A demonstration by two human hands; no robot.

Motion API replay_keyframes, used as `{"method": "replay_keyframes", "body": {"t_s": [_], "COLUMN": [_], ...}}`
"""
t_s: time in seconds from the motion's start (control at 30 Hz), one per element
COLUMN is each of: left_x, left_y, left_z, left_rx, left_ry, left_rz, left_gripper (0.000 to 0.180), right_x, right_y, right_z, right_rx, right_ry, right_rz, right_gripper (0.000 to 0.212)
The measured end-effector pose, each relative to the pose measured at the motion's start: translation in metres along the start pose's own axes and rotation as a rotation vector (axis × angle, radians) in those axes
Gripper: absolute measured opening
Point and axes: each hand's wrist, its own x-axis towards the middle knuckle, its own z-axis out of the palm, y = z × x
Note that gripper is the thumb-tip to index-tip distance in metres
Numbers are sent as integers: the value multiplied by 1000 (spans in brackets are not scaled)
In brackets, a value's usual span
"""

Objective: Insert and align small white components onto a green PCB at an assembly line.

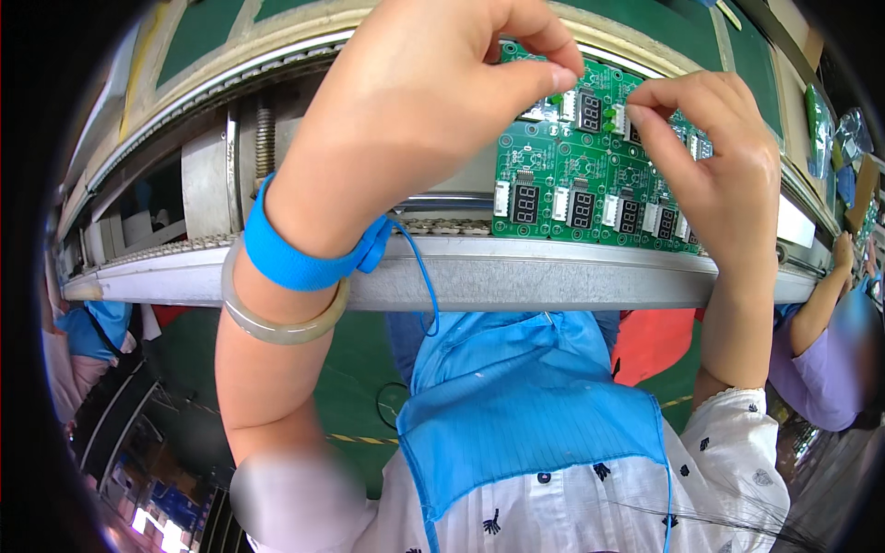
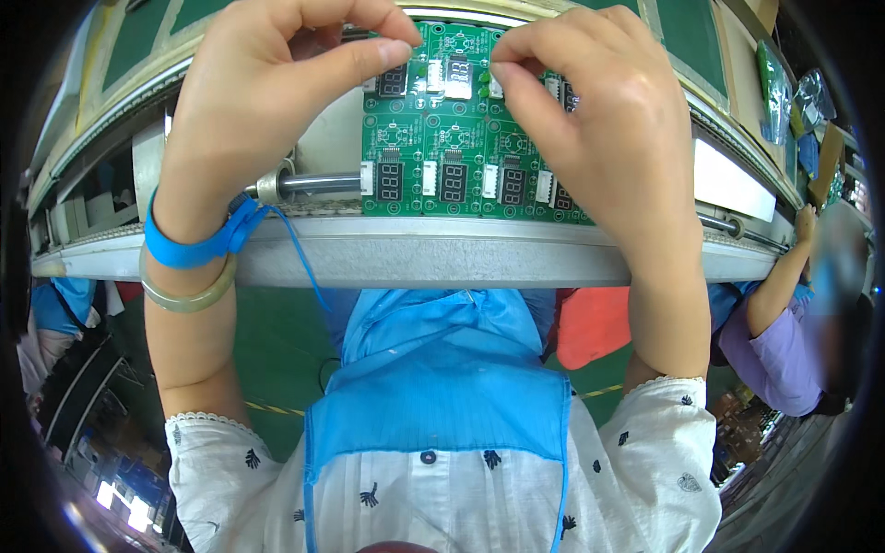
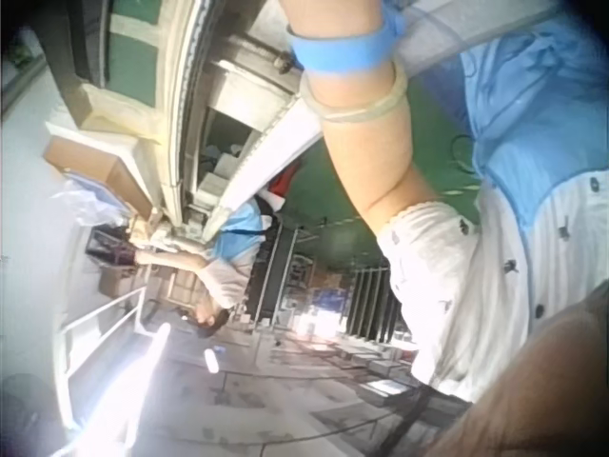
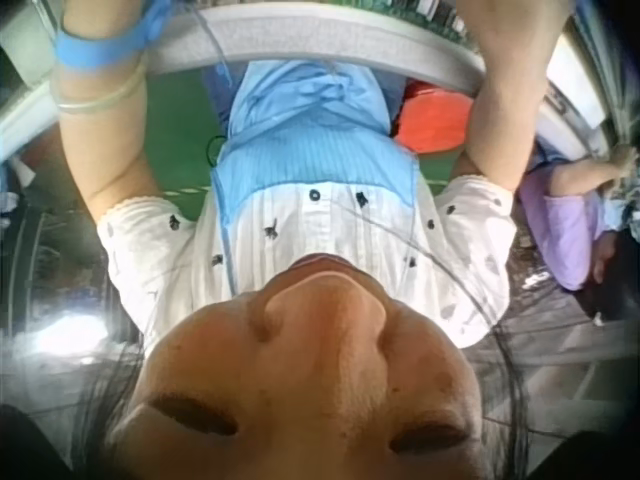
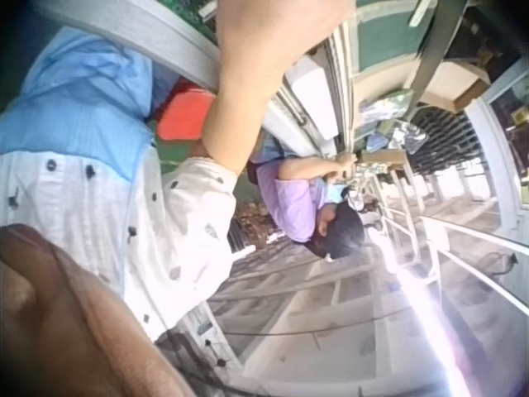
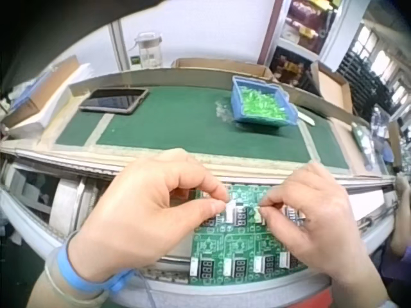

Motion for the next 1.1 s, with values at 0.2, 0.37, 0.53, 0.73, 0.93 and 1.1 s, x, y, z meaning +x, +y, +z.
{"method": "replay_keyframes", "body": {"t_s": [0.2, 0.37, 0.53, 0.73, 0.93, 1.1], "left_x": [31, -1, -2, -3, -2, -3], "left_y": [-61, -18, -16, -12, -11, -6], "left_z": [16, 16, 19, 25, 33, 33], "left_rx": [-95, 274, 476, 601, 601, 696], "left_ry": [215, 47, 80, 95, 148, 128], "left_rz": [1155, 315, 367, 405, 449, 472], "left_gripper": [10, 12, 14, 13, 8, 12], "right_x": [-2, -7, -9, 0, -8, -12], "right_y": [26, 41, 44, 20, 25, 34], "right_z": [10, 6, 3, -21, -19, -8], "right_rx": [76, 114, 133, 156, 199, 367], "right_ry": [166, 240, 233, 203, 250, 345], "right_rz": [55, 93, 109, 175, 170, 116], "right_gripper": [8, 10, 11, 9, 6, 6]}}
